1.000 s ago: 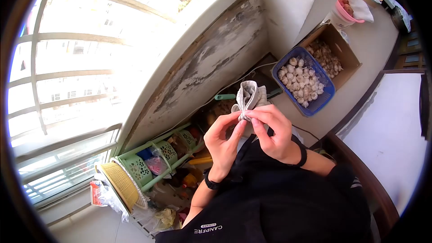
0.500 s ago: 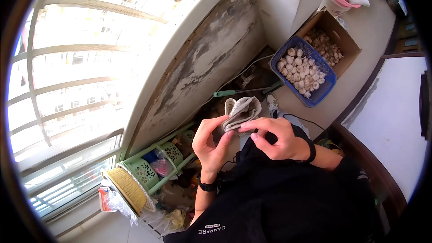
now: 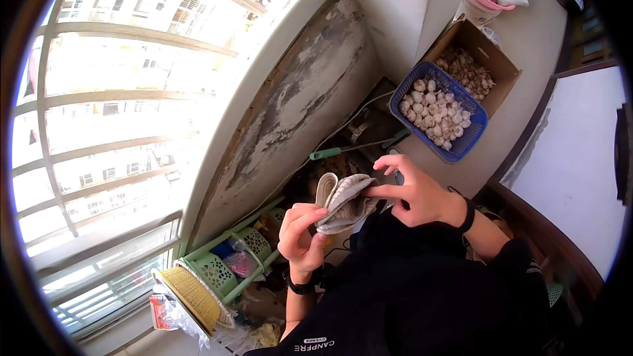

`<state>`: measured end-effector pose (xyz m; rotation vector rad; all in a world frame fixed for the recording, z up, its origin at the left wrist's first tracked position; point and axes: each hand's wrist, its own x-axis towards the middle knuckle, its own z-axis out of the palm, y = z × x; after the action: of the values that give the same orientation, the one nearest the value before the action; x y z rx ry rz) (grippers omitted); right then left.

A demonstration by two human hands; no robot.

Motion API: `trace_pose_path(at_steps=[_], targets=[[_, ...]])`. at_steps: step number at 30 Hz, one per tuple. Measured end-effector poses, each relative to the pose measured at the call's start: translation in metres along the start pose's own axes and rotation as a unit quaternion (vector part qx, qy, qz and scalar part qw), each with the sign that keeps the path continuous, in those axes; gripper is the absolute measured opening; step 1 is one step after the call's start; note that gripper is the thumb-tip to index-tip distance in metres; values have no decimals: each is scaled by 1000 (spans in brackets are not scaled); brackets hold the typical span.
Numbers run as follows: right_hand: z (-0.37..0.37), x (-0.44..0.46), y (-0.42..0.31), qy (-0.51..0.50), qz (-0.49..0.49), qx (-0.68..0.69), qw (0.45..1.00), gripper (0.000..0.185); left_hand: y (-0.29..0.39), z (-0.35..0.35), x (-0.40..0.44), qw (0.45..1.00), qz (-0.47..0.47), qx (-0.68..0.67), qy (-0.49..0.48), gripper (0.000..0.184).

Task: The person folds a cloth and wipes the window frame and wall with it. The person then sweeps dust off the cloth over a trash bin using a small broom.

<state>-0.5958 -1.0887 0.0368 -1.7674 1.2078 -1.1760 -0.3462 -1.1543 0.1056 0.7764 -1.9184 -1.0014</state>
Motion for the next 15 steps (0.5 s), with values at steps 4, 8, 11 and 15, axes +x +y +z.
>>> trace_pose_path(at_steps=[4, 8, 11, 15], targets=[[5, 3, -2, -11, -7, -25, 1000, 35, -8, 3, 1, 999, 20, -31, 4, 27], [-2, 8, -4, -7, -1, -107, 994, 25, -28, -9, -9, 976, 18, 213, 33, 25], [-13, 17, -26, 42, -119, -149, 981, 25, -41, -12, -21, 975, -10, 206, 88, 26], [-18, 35, -33, 50, -126, -162, 977, 23, -41, -5, -17, 980, 25, 157, 122, 30]])
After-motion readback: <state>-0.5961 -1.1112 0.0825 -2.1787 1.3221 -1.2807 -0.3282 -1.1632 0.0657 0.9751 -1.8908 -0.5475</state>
